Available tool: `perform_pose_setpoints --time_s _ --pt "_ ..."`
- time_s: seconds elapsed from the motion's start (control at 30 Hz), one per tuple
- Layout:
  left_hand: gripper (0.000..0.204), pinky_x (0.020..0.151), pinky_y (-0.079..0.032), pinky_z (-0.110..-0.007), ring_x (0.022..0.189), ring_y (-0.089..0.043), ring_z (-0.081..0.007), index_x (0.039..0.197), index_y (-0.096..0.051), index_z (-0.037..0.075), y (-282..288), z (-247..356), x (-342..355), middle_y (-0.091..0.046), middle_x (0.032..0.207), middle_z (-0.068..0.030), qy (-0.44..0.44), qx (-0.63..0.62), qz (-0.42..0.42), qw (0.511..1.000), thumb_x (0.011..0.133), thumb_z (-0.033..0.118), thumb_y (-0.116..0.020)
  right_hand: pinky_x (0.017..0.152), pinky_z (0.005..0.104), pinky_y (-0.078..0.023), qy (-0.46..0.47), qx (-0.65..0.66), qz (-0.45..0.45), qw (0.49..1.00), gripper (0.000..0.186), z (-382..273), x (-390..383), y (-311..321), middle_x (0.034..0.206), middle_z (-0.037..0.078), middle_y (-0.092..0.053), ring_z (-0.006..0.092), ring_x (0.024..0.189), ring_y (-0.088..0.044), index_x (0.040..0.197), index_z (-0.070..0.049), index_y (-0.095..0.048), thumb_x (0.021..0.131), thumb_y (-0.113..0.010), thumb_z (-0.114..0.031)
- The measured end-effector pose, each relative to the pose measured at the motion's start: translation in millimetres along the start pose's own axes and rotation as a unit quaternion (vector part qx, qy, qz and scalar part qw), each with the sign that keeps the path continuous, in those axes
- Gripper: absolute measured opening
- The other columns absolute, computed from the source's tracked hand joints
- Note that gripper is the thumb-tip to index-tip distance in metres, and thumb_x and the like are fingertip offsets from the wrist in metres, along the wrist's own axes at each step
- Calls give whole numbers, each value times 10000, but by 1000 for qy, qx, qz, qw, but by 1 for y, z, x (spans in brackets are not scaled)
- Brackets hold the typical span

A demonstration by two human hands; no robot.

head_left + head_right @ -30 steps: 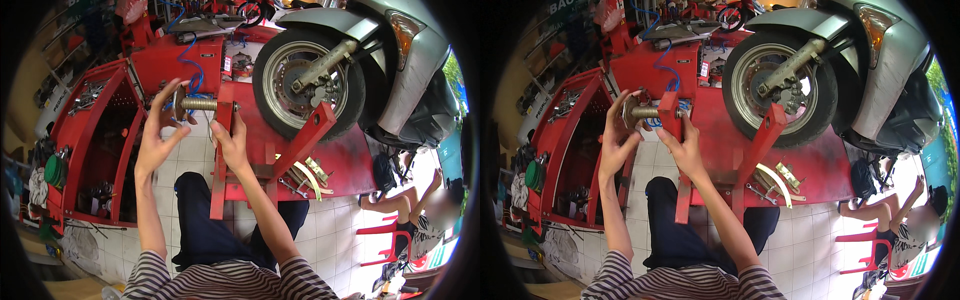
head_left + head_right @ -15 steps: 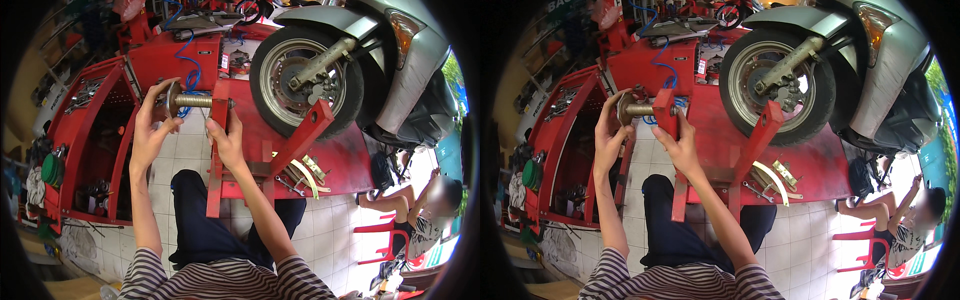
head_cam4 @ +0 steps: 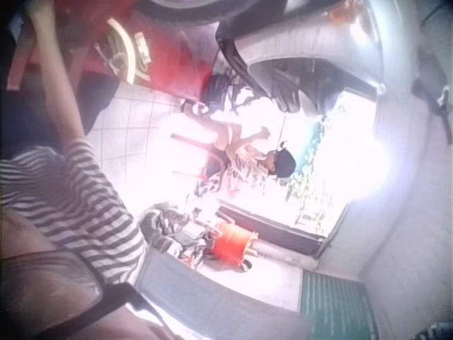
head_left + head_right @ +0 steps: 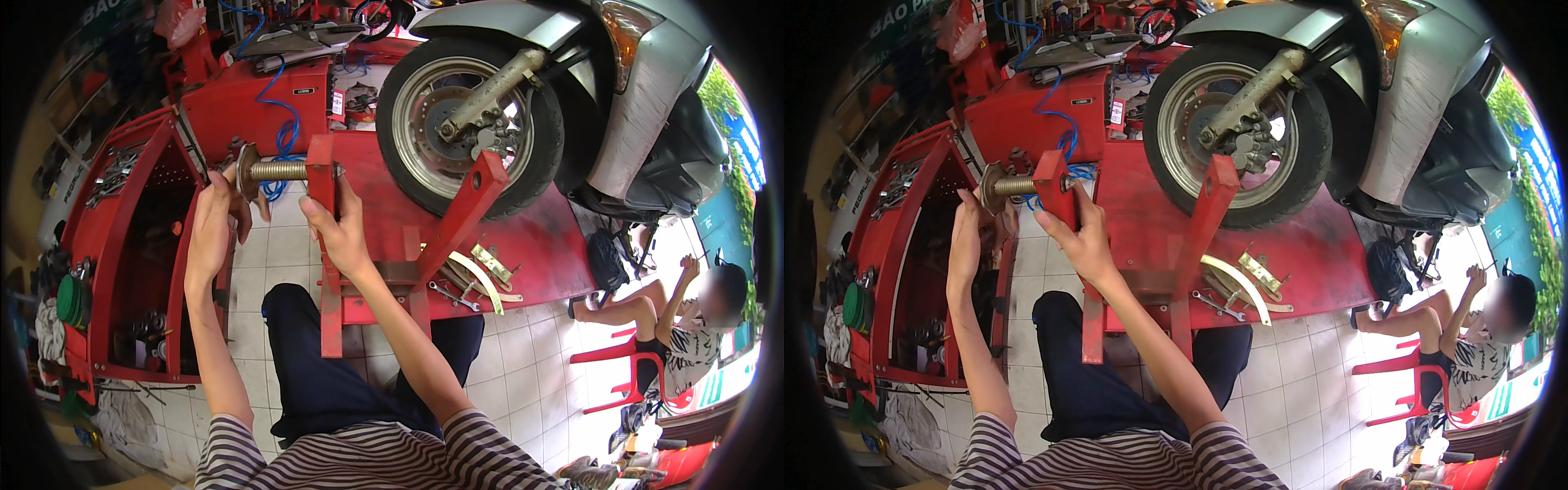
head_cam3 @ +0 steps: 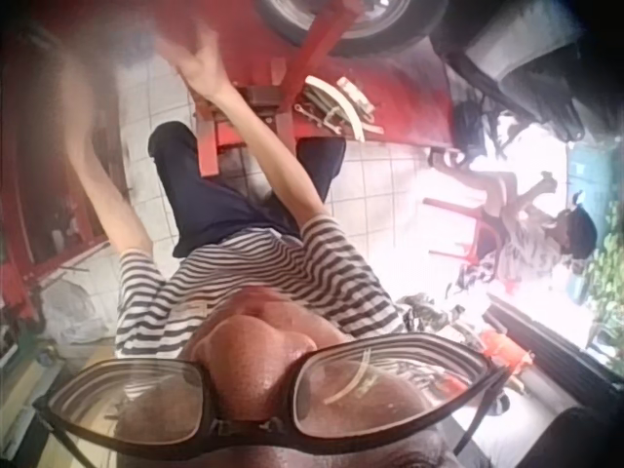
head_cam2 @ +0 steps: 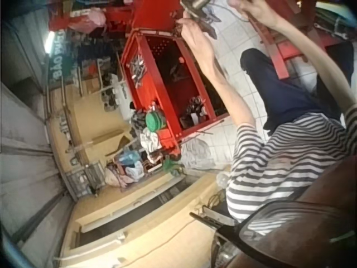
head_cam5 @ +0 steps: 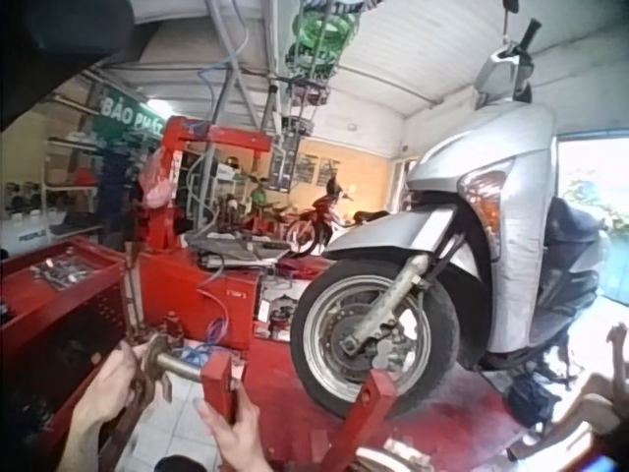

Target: The person uses a wrench to tighten a bolt on a red motorcycle lift, then assembles a large threaded rod through metal plates on the lift structure by hand.

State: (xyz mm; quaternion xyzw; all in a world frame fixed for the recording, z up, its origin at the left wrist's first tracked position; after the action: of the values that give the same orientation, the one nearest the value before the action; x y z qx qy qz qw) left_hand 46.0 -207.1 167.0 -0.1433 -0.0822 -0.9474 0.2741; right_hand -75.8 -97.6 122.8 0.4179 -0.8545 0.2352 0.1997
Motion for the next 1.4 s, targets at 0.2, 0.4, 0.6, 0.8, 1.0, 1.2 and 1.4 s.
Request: perform_pose_setpoints --time_s 0.2,0.4,0.6,0.8,1.0,1.2,1.4 --pt "652 574 -469 -226 649 -580 -106 1386 -400 24 -19 45 -10 -549 1229 -110 -195 49 70 977 771 50 -615 492 242 -381 -11 12 -2 1000 444 3 -1 -6 674 9 -556 63 546 -468 1110 22 -516 838 -705 -274" --pt "580 579 -471 -207 691 -571 -100 1364 -421 21 -7 28 2 -556 1196 -94 -72 -4 12 997 844 204 -598 533 252 -408 -32 6 -4 999 471 0 -1 -3 710 22 -580 76 575 -492 1132 26 -520 829 -714 -279" --pt "667 602 -499 -216 903 -603 -129 1372 -425 45 -22 47 -4 -559 1227 -92 -202 44 22 978 761 87 -689 620 271 -454 2 -4 4 1000 486 -2 0 -2 790 43 -606 95 677 -535 1141 31 -527 820 -727 -275" --pt "546 462 -338 -182 563 -456 -32 1322 -441 8 -20 8 3 -601 885 -41 -109 -1 -62 992 987 440 -428 528 240 -410 18 -26 21 999 494 -4 -1 3 720 15 -554 68 586 -497 1153 25 -523 831 -713 -299" --pt "672 576 -507 -221 859 -600 -123 1389 -391 47 -21 42 -1 -520 1271 -139 -197 13 17 980 806 138 -713 684 282 -478 -14 -22 14 1000 555 -2 -2 -3 836 81 -637 121 743 -578 1140 62 -529 797 -745 -318" --pt "711 359 -322 -200 358 -421 -73 1074 -564 14 -6 -4 16 -588 658 -52 -35 89 -6 995 990 581 -144 714 286 -481 -31 -22 4 999 573 -1 -1 0 871 91 -649 135 787 -601 1141 52 -533 795 -743 -353" --pt "523 556 -492 -266 800 -593 -140 1245 -456 22 -33 44 -1 -590 988 -105 -232 26 89 968 975 469 -413 803 316 -485 3 -8 2 1000 544 -10 -1 -2 959 114 -677 159 888 -636 1167 28 -531 805 -741 -320"
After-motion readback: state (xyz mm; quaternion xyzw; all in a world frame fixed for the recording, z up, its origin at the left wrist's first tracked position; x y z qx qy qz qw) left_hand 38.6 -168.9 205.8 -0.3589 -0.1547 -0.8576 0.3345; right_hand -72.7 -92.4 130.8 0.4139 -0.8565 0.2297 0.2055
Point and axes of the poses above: each hand's wrist, its own x-axis towards the middle knuckle, its own y-axis out of the back of the hand, z = x × y, the point moved 10 cm from there along x, towards the middle knuckle
